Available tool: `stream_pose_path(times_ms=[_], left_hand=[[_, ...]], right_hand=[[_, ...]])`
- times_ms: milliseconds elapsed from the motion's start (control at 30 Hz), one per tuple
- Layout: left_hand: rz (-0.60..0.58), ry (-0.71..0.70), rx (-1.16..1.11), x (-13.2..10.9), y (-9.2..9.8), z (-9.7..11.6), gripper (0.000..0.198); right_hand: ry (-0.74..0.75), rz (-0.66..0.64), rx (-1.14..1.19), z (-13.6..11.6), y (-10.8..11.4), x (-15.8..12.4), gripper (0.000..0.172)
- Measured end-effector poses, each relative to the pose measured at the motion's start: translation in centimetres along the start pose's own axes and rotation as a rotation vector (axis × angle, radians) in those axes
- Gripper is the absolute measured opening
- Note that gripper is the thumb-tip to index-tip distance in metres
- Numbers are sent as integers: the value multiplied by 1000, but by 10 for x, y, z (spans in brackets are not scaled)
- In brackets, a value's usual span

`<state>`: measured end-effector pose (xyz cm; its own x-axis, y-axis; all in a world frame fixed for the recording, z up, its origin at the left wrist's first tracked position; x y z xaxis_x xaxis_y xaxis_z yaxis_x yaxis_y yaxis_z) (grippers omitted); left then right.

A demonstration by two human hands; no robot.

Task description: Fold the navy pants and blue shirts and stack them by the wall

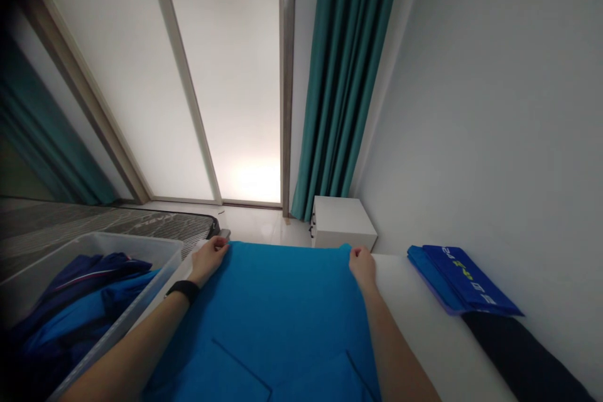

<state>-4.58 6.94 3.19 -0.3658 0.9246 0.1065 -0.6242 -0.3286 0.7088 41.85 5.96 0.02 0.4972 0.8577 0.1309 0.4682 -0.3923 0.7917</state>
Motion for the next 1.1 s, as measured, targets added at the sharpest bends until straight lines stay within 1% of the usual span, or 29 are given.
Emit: stream_pose_path(times_ms=[67, 133, 267, 367, 467, 567, 633, 700, 767, 833, 900, 967, 1100], left_hand=[[16, 24, -87, 4, 1, -2, 13], [33, 38, -193, 6, 5, -3, 18], [51, 19, -400, -1, 17, -5, 32], [33, -7, -500, -19, 30, -8, 40], [-7, -24, -547, -43, 41, -15, 42], [-50, -27, -561, -67, 50, -25, 40], [-76, -44, -544, -83, 55, -32, 37], [-88, -85, -477, -98, 60, -39, 32], [-87, -119, -345, -110, 62, -44, 27], [-84, -134, -177, -120, 64, -47, 24], [-79, -147, -35, -125, 63, -48, 23], [-74, -171, 44, -126, 62, -47, 25], [-92, -194, 69, -121, 59, -48, 25]], right_hand=[[3, 12, 125, 3, 6, 2, 14], [15, 23, 248, 5, 15, 0, 15], [61, 7, 435, 4, 37, -15, 32], [109, -27, 504, 3, 55, -36, 39], [140, -64, 513, 8, 71, -61, 39], [170, -114, 468, 19, 82, -86, 35], [189, -148, 416, 31, 84, -102, 34], [221, -171, 344, 43, 82, -116, 34], [271, -175, 245, 53, 77, -128, 33], [343, -151, 141, 59, 71, -138, 31], [410, -103, 51, 61, 66, -145, 29], [444, -46, -20, 60, 62, -148, 30], [431, 31, -100, 63, 60, -146, 37]])
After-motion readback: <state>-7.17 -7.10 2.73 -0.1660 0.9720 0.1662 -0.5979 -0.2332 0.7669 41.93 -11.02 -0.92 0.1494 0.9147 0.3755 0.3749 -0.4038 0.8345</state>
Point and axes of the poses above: each hand's wrist, its own x-axis towards the middle knuckle, its own y-axis out of the back of the hand, z = x × y, the point moved 3 cm from there along x, towards the middle knuckle, and after that the axes turned 1 degree about -x, right-handed, at the moved point
